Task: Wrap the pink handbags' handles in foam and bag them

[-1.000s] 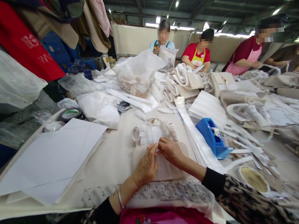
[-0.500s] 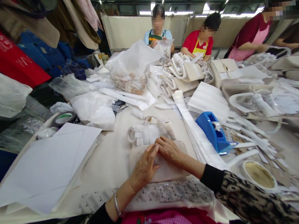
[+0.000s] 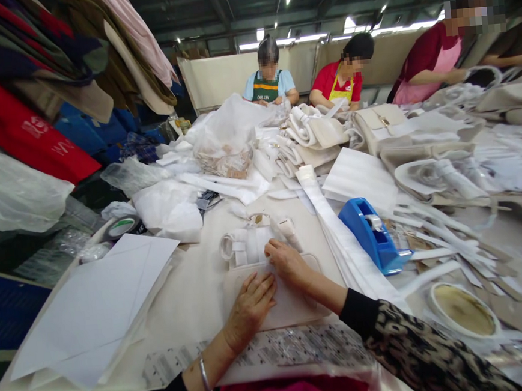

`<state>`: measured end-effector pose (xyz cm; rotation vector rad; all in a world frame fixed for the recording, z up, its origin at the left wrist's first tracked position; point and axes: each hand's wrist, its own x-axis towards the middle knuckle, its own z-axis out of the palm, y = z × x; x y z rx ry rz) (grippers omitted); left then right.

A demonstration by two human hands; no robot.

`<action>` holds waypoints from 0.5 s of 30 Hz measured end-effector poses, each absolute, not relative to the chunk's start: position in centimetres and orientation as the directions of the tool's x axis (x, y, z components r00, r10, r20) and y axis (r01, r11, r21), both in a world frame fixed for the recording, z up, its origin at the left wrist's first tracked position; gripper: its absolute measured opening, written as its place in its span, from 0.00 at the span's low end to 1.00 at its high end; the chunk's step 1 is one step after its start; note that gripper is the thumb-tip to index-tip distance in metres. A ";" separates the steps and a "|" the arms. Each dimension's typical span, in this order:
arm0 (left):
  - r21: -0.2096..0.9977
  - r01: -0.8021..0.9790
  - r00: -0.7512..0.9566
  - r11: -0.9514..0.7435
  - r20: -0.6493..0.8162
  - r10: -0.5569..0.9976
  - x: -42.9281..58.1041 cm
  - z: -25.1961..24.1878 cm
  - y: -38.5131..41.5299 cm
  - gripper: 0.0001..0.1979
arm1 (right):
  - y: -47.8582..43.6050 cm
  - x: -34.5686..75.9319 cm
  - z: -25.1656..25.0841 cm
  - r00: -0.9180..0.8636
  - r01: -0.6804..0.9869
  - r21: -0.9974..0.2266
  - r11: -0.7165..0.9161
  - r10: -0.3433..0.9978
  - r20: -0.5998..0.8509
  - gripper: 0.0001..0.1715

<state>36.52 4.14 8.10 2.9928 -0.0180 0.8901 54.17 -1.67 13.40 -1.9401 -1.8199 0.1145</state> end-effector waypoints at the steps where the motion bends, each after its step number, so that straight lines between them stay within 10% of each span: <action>1: 0.000 -0.016 0.840 -1.000 0.543 -0.014 36.5 8.2 4.1 0.16 | -2.6 54.2 13.9 0.130 0.900 -0.435 0.018 0.942 0.309 0.13; 7: -0.046 0.027 0.837 -0.999 0.547 -0.002 36.5 8.5 4.2 0.18 | -12.6 61.5 17.5 0.577 0.724 -0.689 -0.038 0.581 0.574 0.13; 11: -0.121 -0.011 0.806 -0.993 0.586 -0.080 37.0 7.7 5.3 0.19 | -19.1 70.4 18.3 0.924 0.360 -0.812 -0.459 0.296 0.242 0.20; 15: -0.204 -0.011 0.777 -0.979 0.615 -0.137 37.0 7.8 5.6 0.18 | -21.2 74.0 18.1 0.917 0.237 -0.839 -0.490 0.399 0.026 0.22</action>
